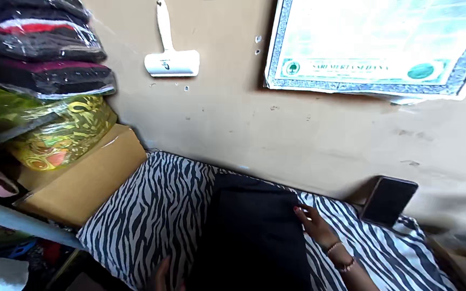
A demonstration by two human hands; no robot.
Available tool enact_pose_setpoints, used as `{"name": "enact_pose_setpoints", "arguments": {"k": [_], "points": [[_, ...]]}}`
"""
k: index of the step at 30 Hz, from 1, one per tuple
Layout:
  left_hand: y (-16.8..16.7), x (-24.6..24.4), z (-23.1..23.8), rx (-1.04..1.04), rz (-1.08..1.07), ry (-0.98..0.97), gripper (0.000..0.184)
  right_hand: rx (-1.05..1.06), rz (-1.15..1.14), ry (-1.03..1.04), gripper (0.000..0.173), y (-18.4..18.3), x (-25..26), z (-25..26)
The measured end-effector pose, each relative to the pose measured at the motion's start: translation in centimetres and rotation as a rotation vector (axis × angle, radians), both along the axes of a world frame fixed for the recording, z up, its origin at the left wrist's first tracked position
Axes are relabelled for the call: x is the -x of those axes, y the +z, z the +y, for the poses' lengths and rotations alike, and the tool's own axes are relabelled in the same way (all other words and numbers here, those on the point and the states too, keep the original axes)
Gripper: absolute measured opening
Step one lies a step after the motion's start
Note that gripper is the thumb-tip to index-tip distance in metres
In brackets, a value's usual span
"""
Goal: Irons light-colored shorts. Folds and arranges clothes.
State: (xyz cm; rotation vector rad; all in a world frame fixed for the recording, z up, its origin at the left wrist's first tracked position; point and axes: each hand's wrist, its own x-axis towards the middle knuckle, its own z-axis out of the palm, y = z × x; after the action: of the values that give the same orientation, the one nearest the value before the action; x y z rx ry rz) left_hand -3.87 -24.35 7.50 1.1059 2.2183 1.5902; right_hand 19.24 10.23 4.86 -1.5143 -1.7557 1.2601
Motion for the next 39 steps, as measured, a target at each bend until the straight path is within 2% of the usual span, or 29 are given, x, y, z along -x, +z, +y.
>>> {"name": "enact_pose_setpoints", "arguments": {"k": [2, 4, 6, 9, 11, 13, 15, 18, 22, 24, 26, 29, 32, 36, 39], "points": [[2.4, 0.6, 2.5, 0.096, 0.196, -0.106, 0.056, -0.039, 0.014, -0.064, 0.059, -1.7, -0.5, -1.8], [1.6, 1.8, 6.5, 0.223, 0.214, -0.191, 0.074, 0.027, 0.028, -0.121, 0.061, -2.3, -1.3, -4.9], [-1.2, 4.0, 10.4, 0.382, -0.01, -0.322, 0.085, 0.18, 0.053, -0.133, 0.064, -1.8, -2.8, -8.4], [-3.6, 7.5, 14.4, 0.464, -0.408, -0.409, 0.074, 0.396, 0.086, -0.105, 0.072, -2.0, -4.9, -11.8], [-3.3, 8.4, 16.1, 0.496, -0.473, -0.421, 0.075, 0.453, 0.149, -0.064, 0.077, -2.5, -5.8, -12.7], [-3.5, 8.7, 17.0, 0.575, -0.447, -0.454, 0.075, 0.412, 0.191, -0.038, 0.079, -3.3, -5.6, -12.8], [-3.0, 8.5, 17.6, 0.578, -0.435, -0.52, 0.073, 0.288, 0.203, -0.081, 0.073, -3.7, -5.1, -13.2], [-2.8, 8.1, 16.6, 0.437, -0.539, -0.646, 0.056, 0.238, 0.242, -0.106, 0.067, -4.1, -5.1, -13.4], [-4.0, 7.6, 15.0, 0.323, -0.625, -0.6, 0.053, 0.193, 0.143, -0.085, 0.05, -2.7, -3.4, -13.9], [-4.2, 7.7, 13.0, 0.313, -0.638, -0.531, 0.06, 0.168, 0.104, -0.007, 0.043, -1.7, -2.3, -14.1], [-4.3, 8.4, 8.9, 0.284, -0.676, -0.409, 0.065, 0.177, 0.079, 0.154, 0.044, -1.5, -0.6, -13.8], [-5.1, 9.1, 0.1, 0.211, -0.761, -0.131, 0.067, 0.213, 0.013, 0.441, 0.046, -1.4, 4.3, -13.9], [-5.6, 8.3, -9.1, 0.06, -0.859, 0.201, 0.058, 0.221, -0.026, 0.718, 0.054, -1.0, 11.4, -15.7], [-7.4, 7.2, -19.4, -0.145, -0.91, 0.551, 0.048, 0.268, -0.019, 0.996, 0.067, -2.4, 21.5, -21.7], [-9.9, 7.0, -25.4, -0.235, -0.816, 0.722, 0.046, 0.319, -0.08, 1.155, 0.062, -3.1, 27.1, -27.4]]}}
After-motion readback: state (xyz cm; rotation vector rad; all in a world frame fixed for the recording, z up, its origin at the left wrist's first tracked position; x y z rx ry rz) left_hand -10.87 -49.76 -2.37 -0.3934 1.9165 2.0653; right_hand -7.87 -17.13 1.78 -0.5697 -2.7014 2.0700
